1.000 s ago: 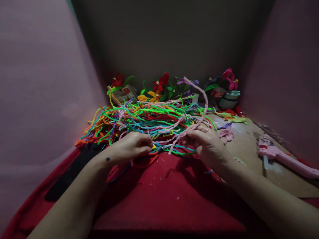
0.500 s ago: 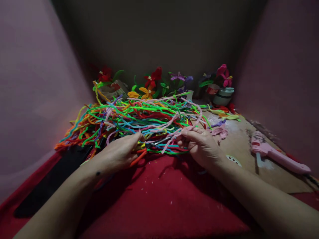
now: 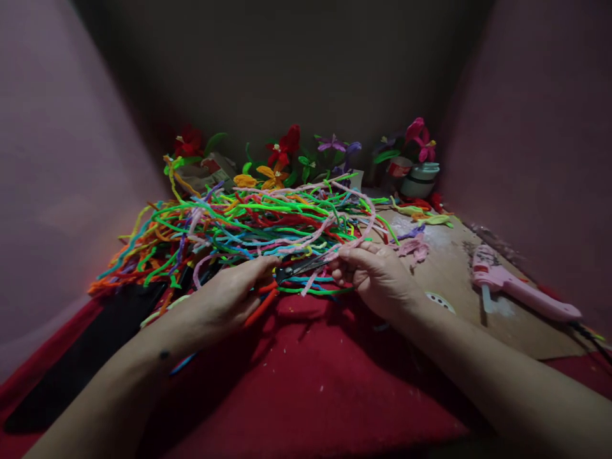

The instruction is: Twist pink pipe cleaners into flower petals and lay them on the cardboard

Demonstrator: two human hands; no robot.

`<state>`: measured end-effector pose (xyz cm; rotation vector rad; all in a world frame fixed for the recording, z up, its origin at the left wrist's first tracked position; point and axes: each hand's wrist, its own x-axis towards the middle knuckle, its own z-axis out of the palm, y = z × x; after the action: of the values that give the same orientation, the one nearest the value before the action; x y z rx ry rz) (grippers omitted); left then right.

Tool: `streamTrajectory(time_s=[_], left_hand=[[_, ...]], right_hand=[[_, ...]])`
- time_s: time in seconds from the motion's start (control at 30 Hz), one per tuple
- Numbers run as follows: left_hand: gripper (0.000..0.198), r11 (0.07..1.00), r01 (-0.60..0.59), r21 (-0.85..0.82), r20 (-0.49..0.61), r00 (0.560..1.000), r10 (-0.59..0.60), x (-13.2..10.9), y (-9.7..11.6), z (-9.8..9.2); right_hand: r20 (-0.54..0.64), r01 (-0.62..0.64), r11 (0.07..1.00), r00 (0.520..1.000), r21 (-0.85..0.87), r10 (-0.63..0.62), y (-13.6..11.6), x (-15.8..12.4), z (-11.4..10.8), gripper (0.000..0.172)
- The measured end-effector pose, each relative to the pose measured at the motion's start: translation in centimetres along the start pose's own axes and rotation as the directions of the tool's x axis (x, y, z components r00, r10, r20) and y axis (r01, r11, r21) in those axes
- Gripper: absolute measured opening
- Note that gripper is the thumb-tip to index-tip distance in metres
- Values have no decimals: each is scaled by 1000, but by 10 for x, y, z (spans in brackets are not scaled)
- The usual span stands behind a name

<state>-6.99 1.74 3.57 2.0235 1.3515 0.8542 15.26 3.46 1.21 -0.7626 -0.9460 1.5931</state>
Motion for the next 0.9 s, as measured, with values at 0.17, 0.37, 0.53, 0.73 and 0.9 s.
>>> streamTrajectory(time_s=[0.17, 0.37, 0.53, 0.73, 0.9], left_hand=[[39, 896, -201, 397, 121, 979, 166, 0, -6, 6], [42, 817, -253, 517, 155, 967, 202, 0, 1, 11], [43, 774, -262, 576, 147, 965, 217, -2, -5, 13], [43, 711, -269, 650, 154, 962, 224, -3, -18, 16], [42, 693, -294, 658, 163, 954, 250, -6, -22, 18]], right_hand=[[-8, 2, 1000, 1000, -14, -2, 1, 0, -1, 10], [-26, -3, 1000, 1000, 15, 4, 3, 0, -4, 10], [-15, -21, 1000, 1000, 20, 21, 2, 0, -4, 10], [4, -20, 1000, 1000, -5, 20, 4, 0, -3, 10], [30, -10, 1000, 999, -11, 10, 5, 1, -4, 11]])
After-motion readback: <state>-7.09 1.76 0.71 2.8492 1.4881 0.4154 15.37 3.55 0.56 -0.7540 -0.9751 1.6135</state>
